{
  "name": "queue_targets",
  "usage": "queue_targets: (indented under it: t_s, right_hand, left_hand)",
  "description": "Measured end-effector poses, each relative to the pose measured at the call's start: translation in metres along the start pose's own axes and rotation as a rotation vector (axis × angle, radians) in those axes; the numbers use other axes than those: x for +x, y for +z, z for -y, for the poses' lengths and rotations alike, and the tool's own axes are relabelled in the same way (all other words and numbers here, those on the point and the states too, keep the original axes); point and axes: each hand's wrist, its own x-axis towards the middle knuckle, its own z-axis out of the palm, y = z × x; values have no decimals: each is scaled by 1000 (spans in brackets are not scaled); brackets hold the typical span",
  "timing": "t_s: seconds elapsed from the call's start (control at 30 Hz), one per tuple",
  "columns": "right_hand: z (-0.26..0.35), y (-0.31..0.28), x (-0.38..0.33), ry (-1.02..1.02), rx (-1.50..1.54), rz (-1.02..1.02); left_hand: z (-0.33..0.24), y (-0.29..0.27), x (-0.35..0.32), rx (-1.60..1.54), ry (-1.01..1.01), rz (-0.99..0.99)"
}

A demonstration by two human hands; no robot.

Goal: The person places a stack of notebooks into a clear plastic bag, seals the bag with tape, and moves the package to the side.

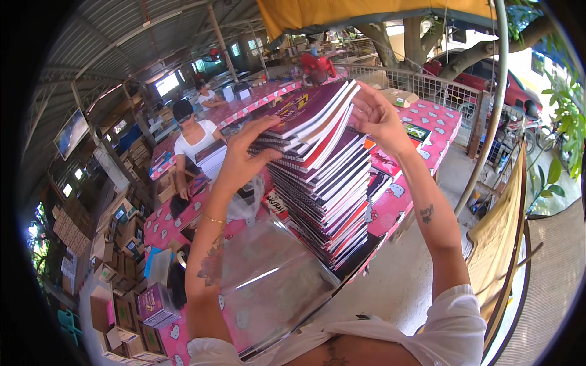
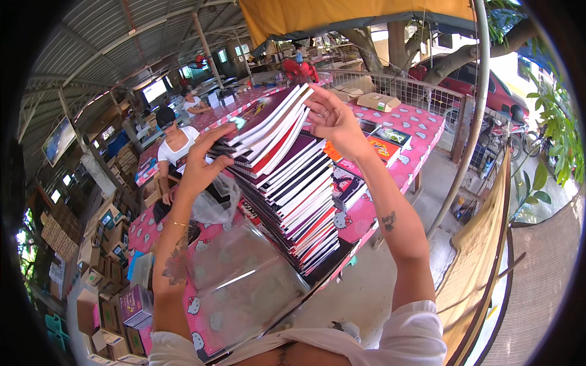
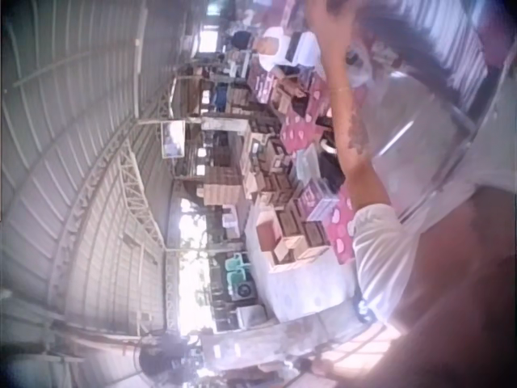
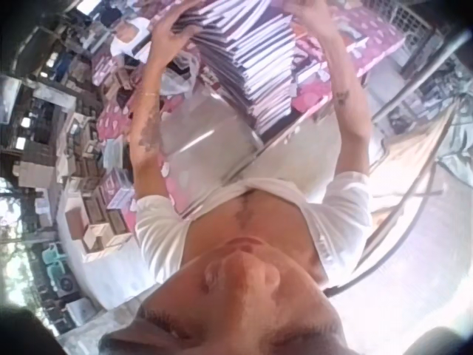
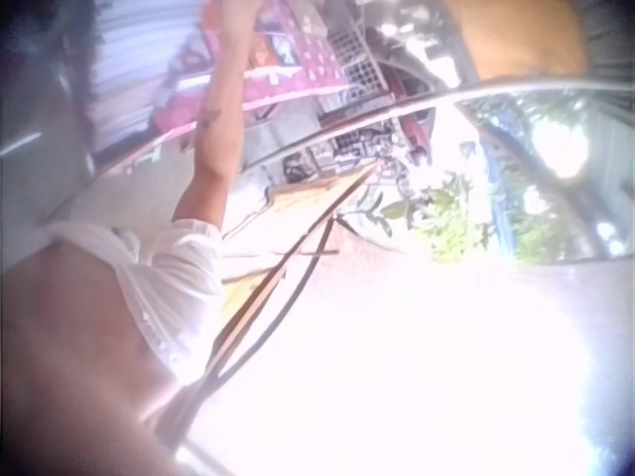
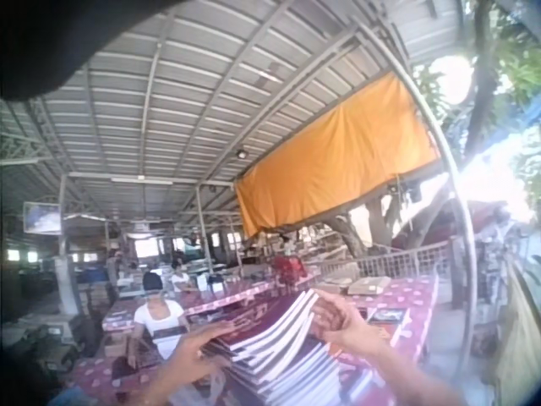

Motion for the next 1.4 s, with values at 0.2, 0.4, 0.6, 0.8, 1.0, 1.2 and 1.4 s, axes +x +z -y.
queue_targets:
  t_s: [0.2, 0.4, 0.6, 0.8, 1.0, 1.2, 1.4]
  right_hand:
    - [5, 6, 30, -172, -549, 80]
    - [7, 26, 62, -99, -334, 250]
    - [18, 89, 76, -181, -474, 136]
    - [-10, 223, 54, -398, -249, 234]
    - [-141, 357, -62, 86, 116, 256]
    - [-279, 518, -201, 432, 342, 428]
    - [-341, 582, -286, 547, 277, 545]
  left_hand:
    - [14, 8, -9, -124, -4, -141]
    - [13, 12, -21, -190, -73, -147]
    - [18, 3, -19, -268, -218, -527]
    - [-50, -83, -141, -224, -237, -723]
    - [-121, -108, -323, -370, -844, -956]
    - [-181, -151, -545, -283, -1378, -852]
    - [-195, -129, -661, -339, -1368, -948]
